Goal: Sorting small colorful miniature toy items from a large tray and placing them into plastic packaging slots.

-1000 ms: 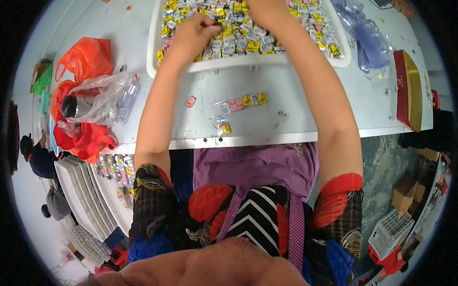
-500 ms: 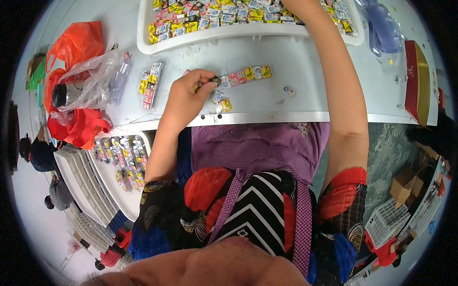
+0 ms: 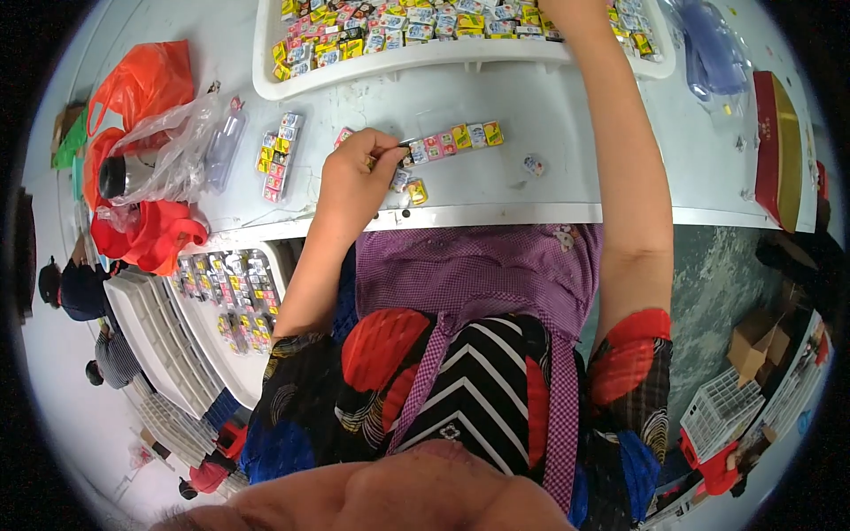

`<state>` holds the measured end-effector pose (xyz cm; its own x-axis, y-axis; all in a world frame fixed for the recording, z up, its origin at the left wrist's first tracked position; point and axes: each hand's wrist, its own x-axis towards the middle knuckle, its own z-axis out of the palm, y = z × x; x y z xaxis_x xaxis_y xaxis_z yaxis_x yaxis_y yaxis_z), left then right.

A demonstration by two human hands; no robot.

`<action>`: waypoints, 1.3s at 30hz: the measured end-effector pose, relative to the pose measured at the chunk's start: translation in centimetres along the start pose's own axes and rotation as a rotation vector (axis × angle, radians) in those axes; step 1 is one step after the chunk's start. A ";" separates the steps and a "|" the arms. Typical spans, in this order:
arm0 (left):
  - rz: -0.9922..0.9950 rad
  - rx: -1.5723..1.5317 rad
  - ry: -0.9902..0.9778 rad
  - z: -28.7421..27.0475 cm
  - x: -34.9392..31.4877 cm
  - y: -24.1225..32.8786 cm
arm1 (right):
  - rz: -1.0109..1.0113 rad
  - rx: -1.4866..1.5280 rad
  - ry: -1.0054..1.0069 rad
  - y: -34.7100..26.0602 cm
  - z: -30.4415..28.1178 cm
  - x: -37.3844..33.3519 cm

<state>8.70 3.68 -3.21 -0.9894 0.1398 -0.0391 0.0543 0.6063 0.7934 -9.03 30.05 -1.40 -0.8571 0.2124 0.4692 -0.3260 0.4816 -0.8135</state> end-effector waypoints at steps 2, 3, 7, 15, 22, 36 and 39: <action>-0.001 -0.005 0.026 -0.4 -0.2 0.0 | 0.338 0.036 0.041 -6.6 -1.0 -1.4; -0.028 -0.058 0.013 -0.5 -0.1 0.2 | 0.340 0.028 0.044 -7.0 -2.2 -2.5; -0.183 -0.507 -0.095 -2.5 0.2 -0.4 | 0.033 0.034 -0.622 -8.2 -2.1 -9.2; -0.241 -0.986 -0.328 -3.0 1.4 0.2 | 0.102 -0.059 -0.621 -5.8 0.4 -13.8; -0.360 -1.264 -0.261 -2.5 1.3 -0.1 | -0.033 -0.179 -0.618 -5.7 0.8 -14.2; -0.052 -0.441 -0.121 -0.3 3.4 0.1 | 0.385 0.151 -0.471 -7.3 -1.6 -13.2; -0.039 -0.337 -0.088 0.3 3.6 0.9 | 0.700 0.573 -0.379 -6.9 -3.1 -13.6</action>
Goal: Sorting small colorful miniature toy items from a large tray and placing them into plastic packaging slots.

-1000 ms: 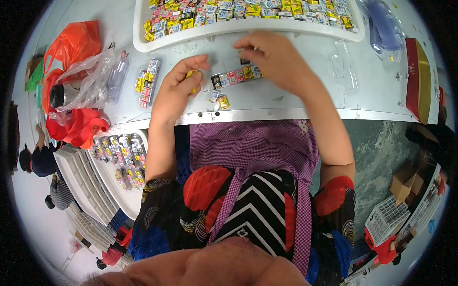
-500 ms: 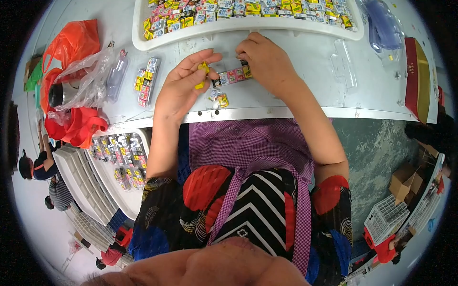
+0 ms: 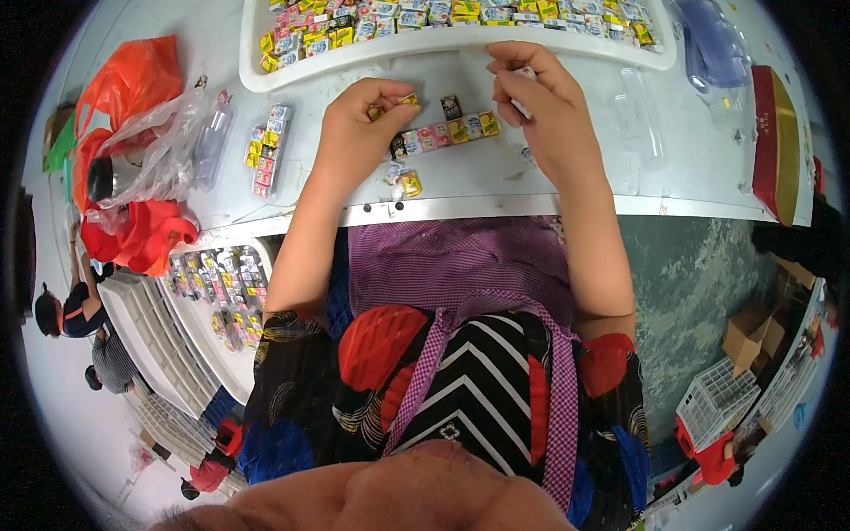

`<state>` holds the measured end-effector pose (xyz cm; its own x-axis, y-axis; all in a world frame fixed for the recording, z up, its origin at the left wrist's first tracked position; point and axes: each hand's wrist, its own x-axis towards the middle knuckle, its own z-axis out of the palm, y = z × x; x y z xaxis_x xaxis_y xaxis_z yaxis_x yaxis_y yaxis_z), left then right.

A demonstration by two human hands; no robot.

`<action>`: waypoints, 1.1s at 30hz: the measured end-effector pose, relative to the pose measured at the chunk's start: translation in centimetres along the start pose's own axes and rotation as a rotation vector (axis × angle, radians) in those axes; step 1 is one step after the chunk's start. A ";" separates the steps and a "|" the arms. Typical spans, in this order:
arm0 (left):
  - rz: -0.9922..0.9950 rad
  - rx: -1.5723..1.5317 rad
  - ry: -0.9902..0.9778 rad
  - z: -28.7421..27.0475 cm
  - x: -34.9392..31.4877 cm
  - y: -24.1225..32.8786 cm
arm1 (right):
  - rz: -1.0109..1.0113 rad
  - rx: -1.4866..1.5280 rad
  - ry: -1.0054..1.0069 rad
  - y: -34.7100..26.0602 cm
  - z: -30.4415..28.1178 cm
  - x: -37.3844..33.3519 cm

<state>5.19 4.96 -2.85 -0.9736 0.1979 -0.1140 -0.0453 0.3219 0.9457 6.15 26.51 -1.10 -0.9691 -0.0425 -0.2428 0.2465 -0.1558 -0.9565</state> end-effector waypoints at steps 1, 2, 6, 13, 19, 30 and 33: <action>0.046 0.057 0.005 0.2 0.2 -0.4 | -0.049 0.195 -0.015 0.0 -0.1 -0.4; 0.092 0.115 0.012 0.3 0.2 -0.5 | -0.050 0.194 -0.017 -0.2 0.1 -0.8; 0.099 0.208 0.007 0.5 0.3 -0.1 | 0.014 0.246 0.117 0.4 -0.5 -1.3; 0.134 0.320 0.008 0.5 0.2 0.2 | -0.035 0.333 0.062 1.3 -1.4 -0.5; 0.178 0.409 0.000 0.3 0.2 0.5 | -0.140 0.432 -0.094 -0.8 -2.3 0.8; 0.226 0.434 0.020 0.4 -0.4 0.2 | -0.697 -0.973 0.001 -5.3 2.1 10.9; 0.178 0.389 0.012 -0.1 -0.8 0.0 | -0.654 -1.410 -0.145 -5.3 4.2 12.1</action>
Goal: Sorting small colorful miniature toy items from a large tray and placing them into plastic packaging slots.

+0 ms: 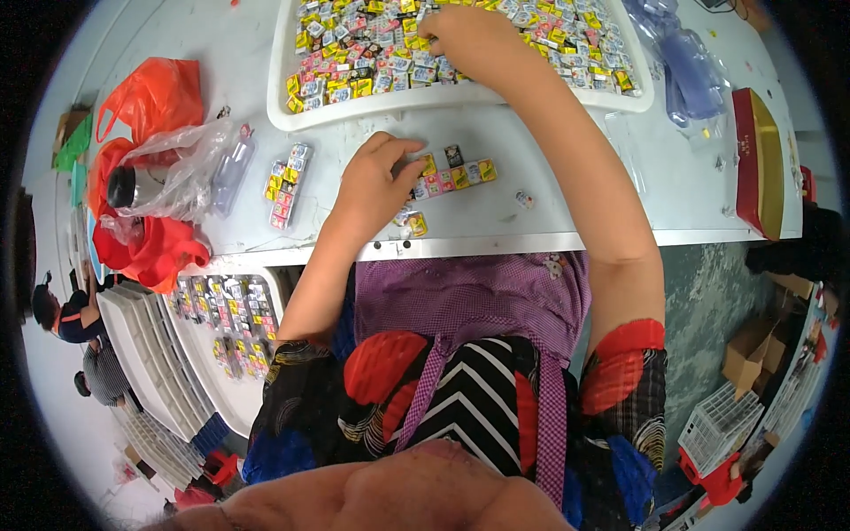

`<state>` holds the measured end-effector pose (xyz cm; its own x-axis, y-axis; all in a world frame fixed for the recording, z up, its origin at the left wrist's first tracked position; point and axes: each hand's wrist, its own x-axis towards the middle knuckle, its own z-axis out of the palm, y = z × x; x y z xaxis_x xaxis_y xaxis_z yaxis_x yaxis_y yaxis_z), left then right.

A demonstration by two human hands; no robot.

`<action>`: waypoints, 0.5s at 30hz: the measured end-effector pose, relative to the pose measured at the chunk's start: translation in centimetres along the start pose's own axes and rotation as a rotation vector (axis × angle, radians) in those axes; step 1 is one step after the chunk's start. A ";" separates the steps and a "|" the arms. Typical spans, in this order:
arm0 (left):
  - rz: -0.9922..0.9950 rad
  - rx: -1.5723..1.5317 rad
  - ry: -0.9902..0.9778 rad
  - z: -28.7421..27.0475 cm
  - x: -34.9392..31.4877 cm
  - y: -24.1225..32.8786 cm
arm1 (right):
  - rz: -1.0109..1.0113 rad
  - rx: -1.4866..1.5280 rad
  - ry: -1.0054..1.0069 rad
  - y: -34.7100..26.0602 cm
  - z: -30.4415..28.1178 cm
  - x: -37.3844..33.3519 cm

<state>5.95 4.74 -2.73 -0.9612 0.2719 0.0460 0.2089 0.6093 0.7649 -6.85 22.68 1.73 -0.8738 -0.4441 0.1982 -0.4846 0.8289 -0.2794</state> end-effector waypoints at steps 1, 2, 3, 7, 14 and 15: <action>-0.008 -0.003 0.001 -0.2 -0.2 0.0 | -0.003 0.003 -0.008 0.4 0.2 0.4; 0.008 -0.003 0.014 -0.6 -0.2 0.0 | 0.042 -0.032 -0.094 1.1 0.2 0.9; 0.022 -0.008 0.022 -0.8 -0.4 0.0 | 0.091 -0.067 -0.185 1.1 0.1 1.2; -0.016 -0.124 0.037 -1.2 -0.5 0.1 | 0.032 0.045 -0.135 3.9 1.2 1.1; 0.004 -0.088 0.057 -1.6 -2.0 -1.3 | 0.034 0.632 -0.106 -3.2 -1.2 -8.6; 0.013 -0.085 0.058 -1.4 -2.0 -1.4 | 0.007 0.520 -0.105 -3.4 0.2 -9.6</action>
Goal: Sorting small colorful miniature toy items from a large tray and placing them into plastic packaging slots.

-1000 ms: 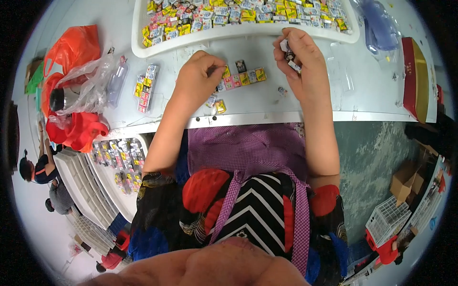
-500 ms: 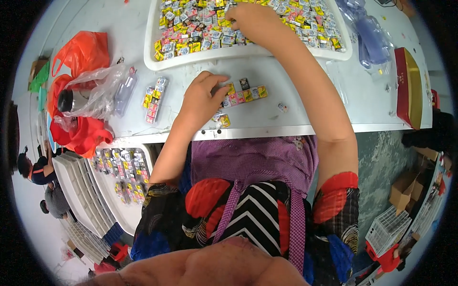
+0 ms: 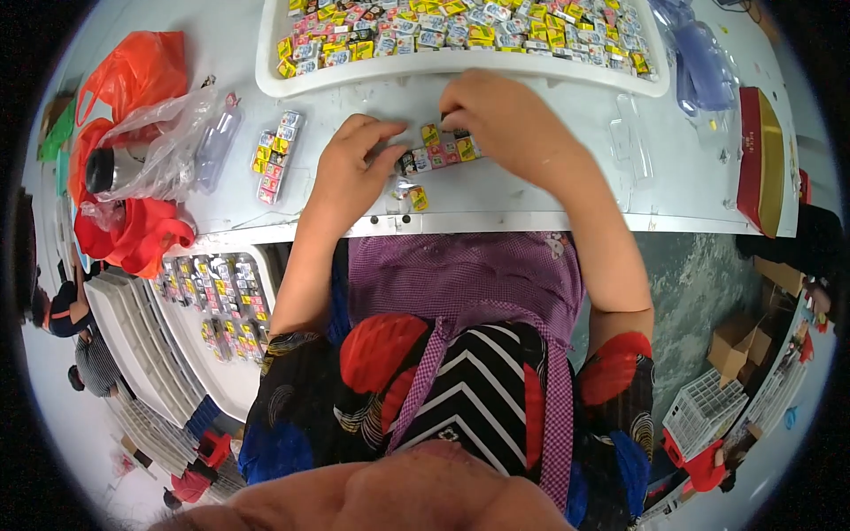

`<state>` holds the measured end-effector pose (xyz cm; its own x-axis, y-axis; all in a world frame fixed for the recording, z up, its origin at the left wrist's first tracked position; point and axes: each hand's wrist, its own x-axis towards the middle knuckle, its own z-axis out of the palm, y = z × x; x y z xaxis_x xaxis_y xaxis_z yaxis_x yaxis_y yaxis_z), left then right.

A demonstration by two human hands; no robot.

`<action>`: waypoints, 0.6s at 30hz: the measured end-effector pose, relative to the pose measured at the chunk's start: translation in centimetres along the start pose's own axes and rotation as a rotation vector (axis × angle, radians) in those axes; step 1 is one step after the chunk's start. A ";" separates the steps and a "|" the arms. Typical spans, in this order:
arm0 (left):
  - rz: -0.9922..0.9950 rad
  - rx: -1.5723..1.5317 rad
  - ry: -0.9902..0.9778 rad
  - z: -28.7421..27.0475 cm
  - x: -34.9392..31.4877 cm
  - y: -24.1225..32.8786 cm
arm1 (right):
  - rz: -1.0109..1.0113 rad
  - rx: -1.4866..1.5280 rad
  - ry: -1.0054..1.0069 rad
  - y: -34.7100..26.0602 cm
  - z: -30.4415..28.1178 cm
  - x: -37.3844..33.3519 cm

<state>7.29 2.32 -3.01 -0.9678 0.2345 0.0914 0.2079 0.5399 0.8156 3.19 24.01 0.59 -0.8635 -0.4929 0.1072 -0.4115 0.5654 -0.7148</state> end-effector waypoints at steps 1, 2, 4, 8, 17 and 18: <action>0.003 -0.002 -0.007 0.1 0.0 0.2 | -0.022 -0.114 -0.004 0.4 1.0 -0.6; 0.025 0.004 -0.008 0.2 0.1 0.4 | -0.018 -0.114 -0.002 0.8 1.6 -0.9; 0.044 0.014 -0.011 0.3 0.2 0.7 | 0.064 -0.076 -0.009 1.3 2.6 -1.1; 0.062 0.035 -0.039 0.0 0.1 1.3 | 0.054 -0.185 0.013 1.2 3.4 -0.8; 0.087 0.053 0.004 0.1 0.8 0.1 | -0.001 -0.093 0.203 1.7 3.5 -2.2; 0.117 0.093 0.037 -0.1 1.0 -0.3 | 0.042 -0.010 0.312 1.2 2.8 -2.6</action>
<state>6.20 2.28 -3.07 -0.9405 0.2711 0.2049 0.3300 0.5840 0.7417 5.80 24.10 -2.52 -0.9271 -0.2429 0.2854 -0.3747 0.5883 -0.7166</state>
